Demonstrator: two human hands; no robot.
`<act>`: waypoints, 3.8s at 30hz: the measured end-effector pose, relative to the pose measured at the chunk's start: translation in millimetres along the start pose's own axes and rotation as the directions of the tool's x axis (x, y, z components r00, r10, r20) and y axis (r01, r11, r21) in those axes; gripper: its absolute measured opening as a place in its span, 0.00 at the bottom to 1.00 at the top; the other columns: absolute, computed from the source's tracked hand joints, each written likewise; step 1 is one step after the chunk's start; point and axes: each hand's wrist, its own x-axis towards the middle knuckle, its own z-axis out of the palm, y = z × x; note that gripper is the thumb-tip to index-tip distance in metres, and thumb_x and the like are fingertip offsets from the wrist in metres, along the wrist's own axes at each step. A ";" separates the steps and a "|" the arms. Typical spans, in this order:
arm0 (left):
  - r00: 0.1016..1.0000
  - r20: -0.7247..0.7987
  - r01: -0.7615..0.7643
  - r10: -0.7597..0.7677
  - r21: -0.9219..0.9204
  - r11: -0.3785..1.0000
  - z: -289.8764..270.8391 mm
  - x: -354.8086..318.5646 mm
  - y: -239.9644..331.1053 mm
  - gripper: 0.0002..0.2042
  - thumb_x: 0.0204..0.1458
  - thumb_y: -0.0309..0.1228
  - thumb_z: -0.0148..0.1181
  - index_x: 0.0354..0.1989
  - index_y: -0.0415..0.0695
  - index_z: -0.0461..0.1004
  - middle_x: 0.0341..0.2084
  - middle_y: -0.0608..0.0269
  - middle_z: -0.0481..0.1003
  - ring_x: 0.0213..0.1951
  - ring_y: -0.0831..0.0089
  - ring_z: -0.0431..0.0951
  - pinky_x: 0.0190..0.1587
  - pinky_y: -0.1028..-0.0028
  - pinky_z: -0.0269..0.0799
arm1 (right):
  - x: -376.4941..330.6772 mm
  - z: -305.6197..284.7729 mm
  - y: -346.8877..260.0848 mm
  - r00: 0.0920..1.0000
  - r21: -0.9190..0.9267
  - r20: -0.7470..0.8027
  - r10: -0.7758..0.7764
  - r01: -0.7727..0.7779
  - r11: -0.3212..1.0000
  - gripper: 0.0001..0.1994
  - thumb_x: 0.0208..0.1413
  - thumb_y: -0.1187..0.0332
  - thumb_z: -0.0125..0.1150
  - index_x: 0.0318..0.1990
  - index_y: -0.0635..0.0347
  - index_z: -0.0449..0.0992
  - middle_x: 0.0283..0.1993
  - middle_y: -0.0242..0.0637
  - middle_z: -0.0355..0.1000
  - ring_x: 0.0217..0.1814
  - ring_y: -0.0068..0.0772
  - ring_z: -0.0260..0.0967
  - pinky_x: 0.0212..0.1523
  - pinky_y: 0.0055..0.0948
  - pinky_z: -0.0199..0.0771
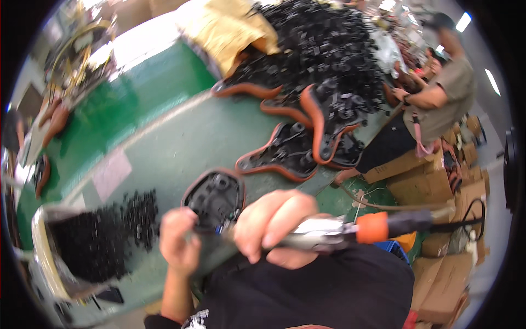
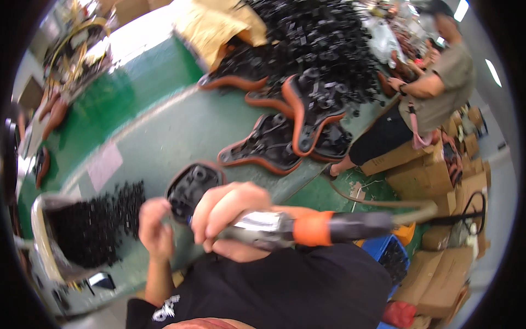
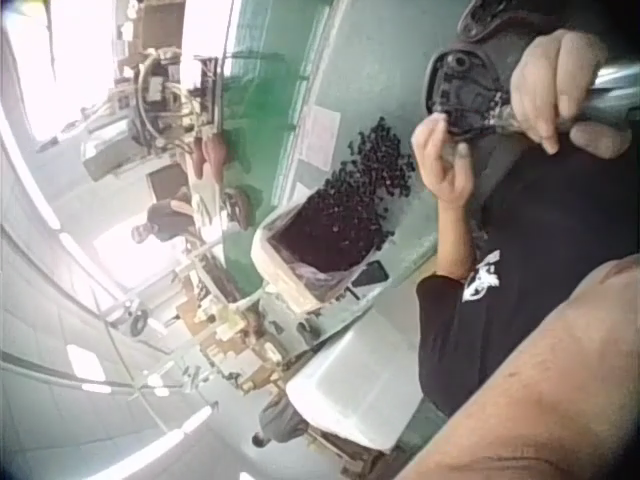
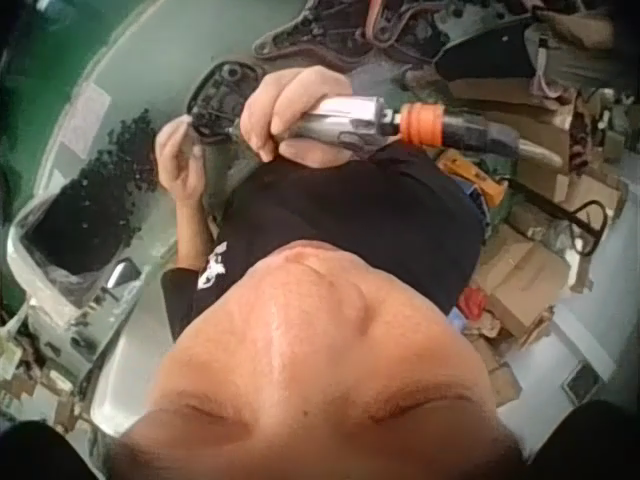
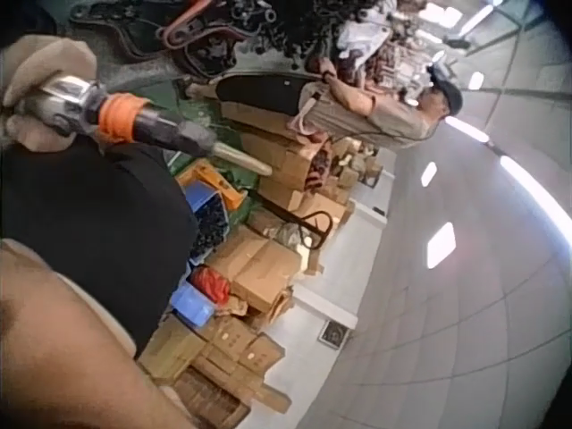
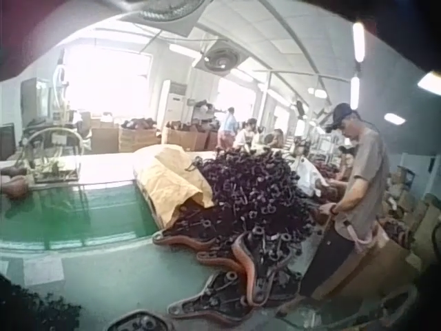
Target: Assembling components onto bicycle seats and securing them with screws using an electric screwdriver.
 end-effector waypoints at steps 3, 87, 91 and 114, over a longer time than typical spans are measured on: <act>0.973 0.137 0.117 -0.184 0.396 0.911 -38.4 8.9 -32.5 0.38 0.46 0.26 0.69 0.71 0.36 0.65 0.67 0.45 0.69 0.71 0.50 0.67 0.72 0.55 0.63 | 2.1 -9.1 -2.6 0.997 -0.093 0.001 -0.075 0.075 0.993 0.16 0.57 0.79 0.63 0.52 0.62 0.68 0.43 0.50 0.76 0.32 0.38 0.79 0.35 0.40 0.82; 0.771 0.262 0.541 -0.580 -0.750 0.380 30.9 -27.7 -11.0 0.07 0.60 0.22 0.70 0.45 0.36 0.83 0.44 0.52 0.81 0.43 0.68 0.82 0.49 0.72 0.79 | 12.9 -3.8 4.5 0.991 0.068 -0.103 -0.080 0.087 0.994 0.13 0.56 0.78 0.65 0.48 0.66 0.73 0.45 0.57 0.78 0.27 0.27 0.76 0.30 0.26 0.82; 0.769 0.271 0.532 -0.579 -0.774 0.344 32.7 -17.9 -6.9 0.08 0.58 0.17 0.70 0.44 0.33 0.84 0.41 0.50 0.81 0.39 0.66 0.82 0.43 0.70 0.80 | 5.4 -1.2 10.2 0.988 0.085 -0.143 -0.052 0.065 0.994 0.15 0.54 0.80 0.64 0.49 0.66 0.73 0.44 0.60 0.78 0.27 0.29 0.76 0.32 0.28 0.83; 0.803 0.542 0.105 -0.247 0.278 0.955 6.3 74.8 -50.0 0.30 0.41 0.31 0.79 0.53 0.40 0.72 0.52 0.49 0.74 0.58 0.47 0.76 0.60 0.59 0.75 | -11.9 -12.9 -14.1 0.981 -0.264 -0.174 -0.090 0.041 0.964 0.13 0.61 0.71 0.60 0.50 0.56 0.66 0.42 0.44 0.71 0.29 0.32 0.72 0.35 0.37 0.77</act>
